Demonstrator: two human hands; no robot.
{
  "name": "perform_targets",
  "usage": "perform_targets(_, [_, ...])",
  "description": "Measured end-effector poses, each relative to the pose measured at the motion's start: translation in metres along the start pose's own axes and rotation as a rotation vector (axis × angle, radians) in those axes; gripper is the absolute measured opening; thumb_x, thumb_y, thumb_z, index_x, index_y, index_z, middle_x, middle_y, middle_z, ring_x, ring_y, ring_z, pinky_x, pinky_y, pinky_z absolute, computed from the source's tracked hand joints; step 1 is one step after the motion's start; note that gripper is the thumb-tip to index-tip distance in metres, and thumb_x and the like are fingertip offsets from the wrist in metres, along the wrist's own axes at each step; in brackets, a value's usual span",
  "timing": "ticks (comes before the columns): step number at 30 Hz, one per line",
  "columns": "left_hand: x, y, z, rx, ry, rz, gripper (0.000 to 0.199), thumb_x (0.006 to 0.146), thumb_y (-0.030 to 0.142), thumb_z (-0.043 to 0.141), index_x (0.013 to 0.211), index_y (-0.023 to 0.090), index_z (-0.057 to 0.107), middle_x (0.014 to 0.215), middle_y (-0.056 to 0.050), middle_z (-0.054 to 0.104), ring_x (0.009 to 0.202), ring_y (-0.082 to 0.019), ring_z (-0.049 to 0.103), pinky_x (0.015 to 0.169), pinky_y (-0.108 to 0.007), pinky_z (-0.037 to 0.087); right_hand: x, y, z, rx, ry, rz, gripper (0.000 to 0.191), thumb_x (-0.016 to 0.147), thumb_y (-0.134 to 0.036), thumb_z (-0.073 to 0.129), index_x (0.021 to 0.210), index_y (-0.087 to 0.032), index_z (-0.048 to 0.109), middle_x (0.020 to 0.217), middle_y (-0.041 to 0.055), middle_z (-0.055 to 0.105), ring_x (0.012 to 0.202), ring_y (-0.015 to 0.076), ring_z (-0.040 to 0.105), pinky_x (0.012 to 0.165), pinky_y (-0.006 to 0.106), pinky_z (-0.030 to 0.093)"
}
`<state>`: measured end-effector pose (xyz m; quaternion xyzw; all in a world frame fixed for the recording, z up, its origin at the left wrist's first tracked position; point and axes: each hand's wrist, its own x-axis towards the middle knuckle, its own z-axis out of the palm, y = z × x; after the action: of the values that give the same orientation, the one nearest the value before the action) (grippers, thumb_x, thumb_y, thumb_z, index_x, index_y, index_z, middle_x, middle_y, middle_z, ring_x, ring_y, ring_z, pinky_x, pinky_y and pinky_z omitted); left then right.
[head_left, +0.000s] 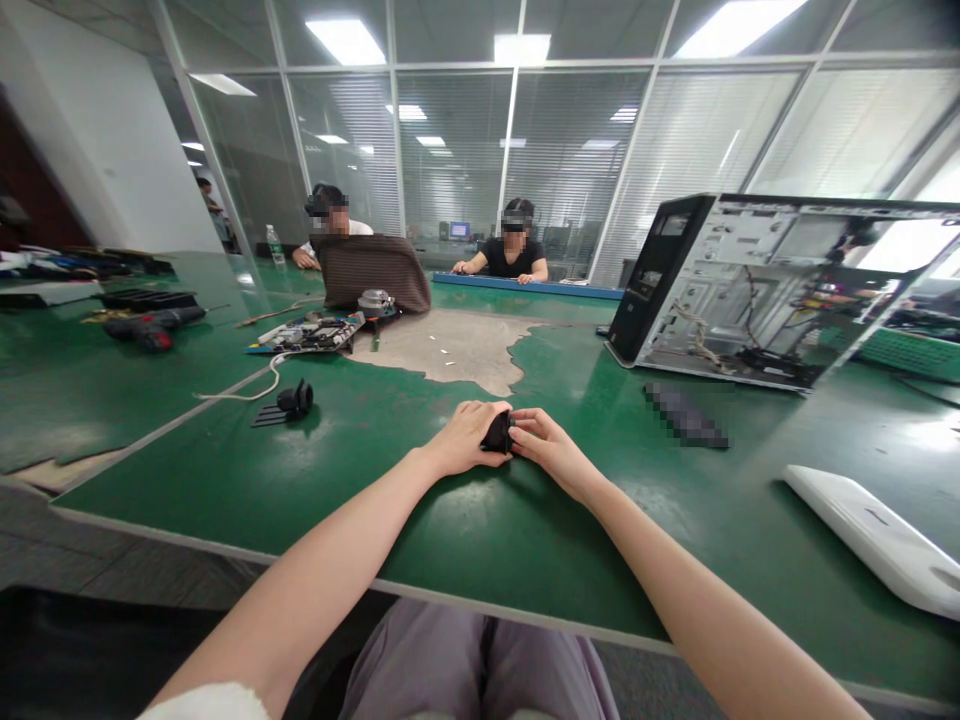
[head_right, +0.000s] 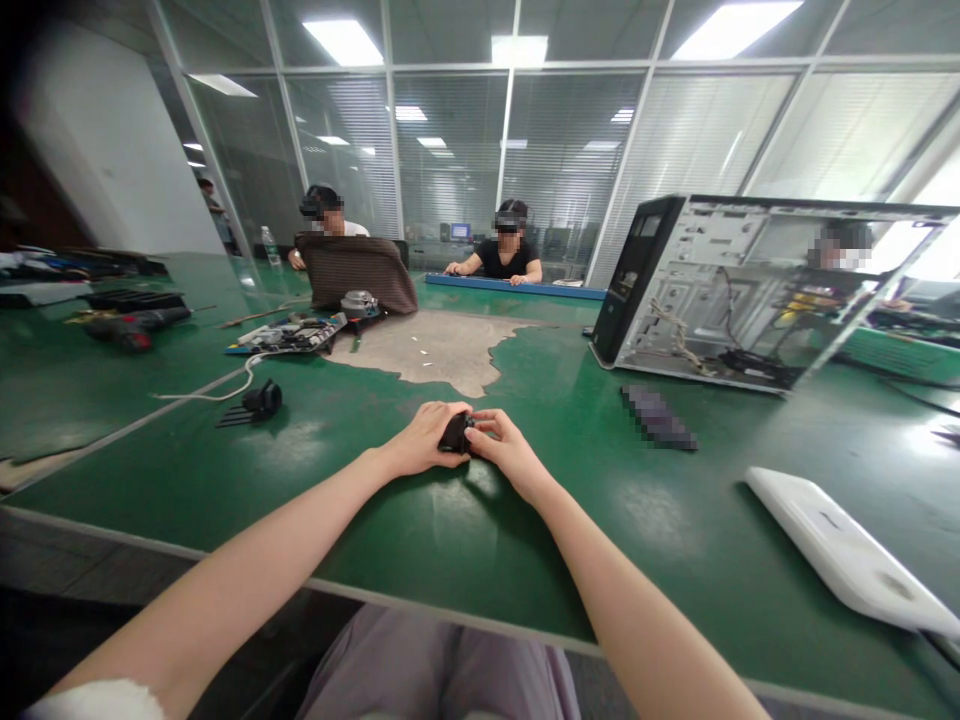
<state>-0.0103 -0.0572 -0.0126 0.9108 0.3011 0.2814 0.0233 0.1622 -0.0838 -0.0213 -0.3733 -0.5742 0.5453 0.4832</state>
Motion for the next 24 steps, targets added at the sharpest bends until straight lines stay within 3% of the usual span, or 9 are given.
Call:
perform_targets(7, [-0.0016, -0.0018, 0.0009, 0.007, 0.000, -0.001, 0.065, 0.064, 0.039, 0.064, 0.117, 0.020, 0.030, 0.109, -0.007, 0.049, 0.098, -0.023, 0.046, 0.087, -0.037, 0.032, -0.0050, -0.0078, 0.0015, -0.020, -0.031, -0.020, 0.032, 0.061, -0.023, 0.070, 0.086, -0.024, 0.051, 0.091, -0.0011, 0.059, 0.082, 0.0137, 0.057, 0.078, 0.032, 0.044])
perform_targets(12, [-0.0031, -0.0017, 0.0013, 0.022, 0.007, -0.004, 0.065, 0.065, 0.041, 0.063, 0.117, 0.021, 0.030, 0.109, -0.007, 0.049, 0.099, -0.023, 0.046, 0.087, -0.037, 0.032, -0.0070, -0.0077, 0.0061, -0.003, -0.014, -0.021, 0.022, 0.068, -0.033, 0.063, 0.085, -0.025, 0.050, 0.087, -0.0015, 0.059, 0.080, 0.0130, 0.057, 0.078, 0.033, 0.044])
perform_targets(17, [-0.0045, 0.0001, 0.0006, 0.027, 0.011, 0.020, 0.065, 0.066, 0.042, 0.062, 0.118, 0.021, 0.029, 0.112, -0.006, 0.047, 0.099, -0.022, 0.044, 0.088, -0.036, 0.031, -0.0048, -0.0025, 0.0030, -0.017, -0.003, -0.014, 0.028, 0.067, -0.034, 0.063, 0.092, -0.026, 0.054, 0.091, -0.0003, 0.058, 0.081, 0.0138, 0.057, 0.079, 0.032, 0.045])
perform_targets(24, [-0.0055, 0.0060, -0.0035, 0.253, 0.095, -0.033, 0.067, 0.060, 0.050, 0.064, 0.115, 0.023, 0.037, 0.113, -0.011, 0.038, 0.103, -0.031, 0.036, 0.086, -0.047, 0.028, -0.0062, -0.0042, -0.0010, -0.054, -0.031, -0.028, 0.032, 0.065, -0.030, 0.066, 0.094, -0.023, 0.056, 0.093, 0.0009, 0.060, 0.084, 0.0149, 0.058, 0.080, 0.033, 0.044])
